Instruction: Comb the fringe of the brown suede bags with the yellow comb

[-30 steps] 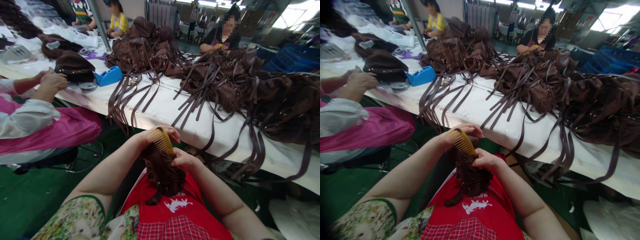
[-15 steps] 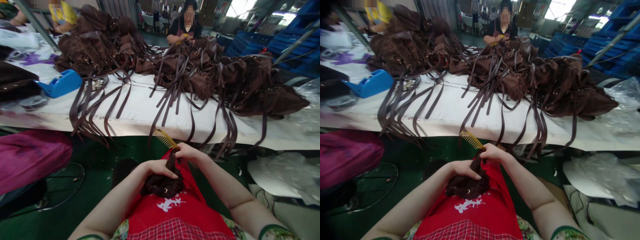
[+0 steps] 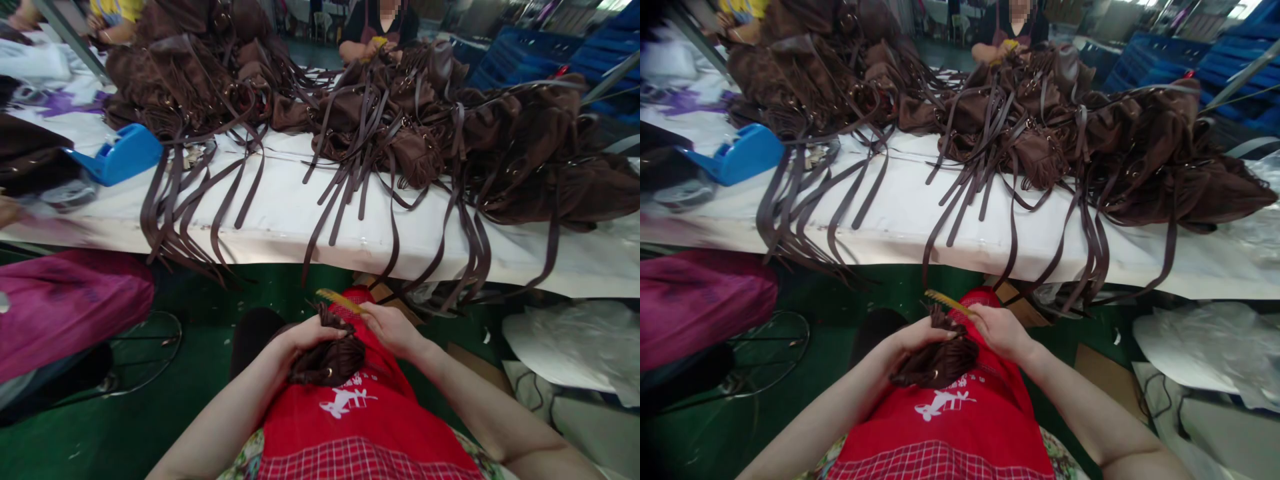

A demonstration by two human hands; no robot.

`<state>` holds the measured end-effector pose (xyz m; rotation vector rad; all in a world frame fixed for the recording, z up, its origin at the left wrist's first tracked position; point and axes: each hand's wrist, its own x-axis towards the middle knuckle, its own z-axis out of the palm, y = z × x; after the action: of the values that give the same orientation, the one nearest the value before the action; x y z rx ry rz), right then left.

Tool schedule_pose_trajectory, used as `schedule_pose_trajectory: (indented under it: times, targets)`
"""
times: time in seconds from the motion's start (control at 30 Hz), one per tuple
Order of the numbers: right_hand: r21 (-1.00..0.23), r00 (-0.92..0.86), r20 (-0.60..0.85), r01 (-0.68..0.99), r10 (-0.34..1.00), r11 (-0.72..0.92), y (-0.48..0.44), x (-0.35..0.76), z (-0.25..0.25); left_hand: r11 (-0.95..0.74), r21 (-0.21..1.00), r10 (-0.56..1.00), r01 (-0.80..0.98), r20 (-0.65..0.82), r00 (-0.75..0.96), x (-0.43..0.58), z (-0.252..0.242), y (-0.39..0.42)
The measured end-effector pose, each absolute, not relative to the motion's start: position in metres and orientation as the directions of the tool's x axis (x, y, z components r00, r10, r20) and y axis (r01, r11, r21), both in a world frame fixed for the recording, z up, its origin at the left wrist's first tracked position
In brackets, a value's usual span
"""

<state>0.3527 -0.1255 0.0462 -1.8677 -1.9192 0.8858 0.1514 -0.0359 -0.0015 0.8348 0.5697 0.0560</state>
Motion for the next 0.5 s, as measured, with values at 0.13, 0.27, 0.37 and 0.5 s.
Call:
schedule_pose_trajectory:
  times: [0.13,0.27,0.37,0.5]
  targets:
    - [-0.39,-0.165,-0.353,0.921,0.921,0.015,-0.134,0.334,0.033,0.596,0.768,0.231,0.237,-0.446,0.865,0.154,-0.001,-0.039]
    - [-0.285,-0.129,-0.414,0.958,0.901,0.006,-0.127,0.335,0.014,0.476,0.84,0.25,0.26,-0.413,0.876,0.157,0.001,-0.045]
    - [-0.199,-0.033,-0.421,0.978,0.907,-0.057,-0.122,0.34,0.004,0.385,0.888,0.339,0.251,-0.389,0.857,0.158,-0.001,-0.048]
    - [-0.133,0.041,-0.403,0.986,0.914,-0.103,-0.116,0.344,-0.004,0.297,0.917,0.397,0.265,-0.371,0.839,0.159,-0.005,-0.048]
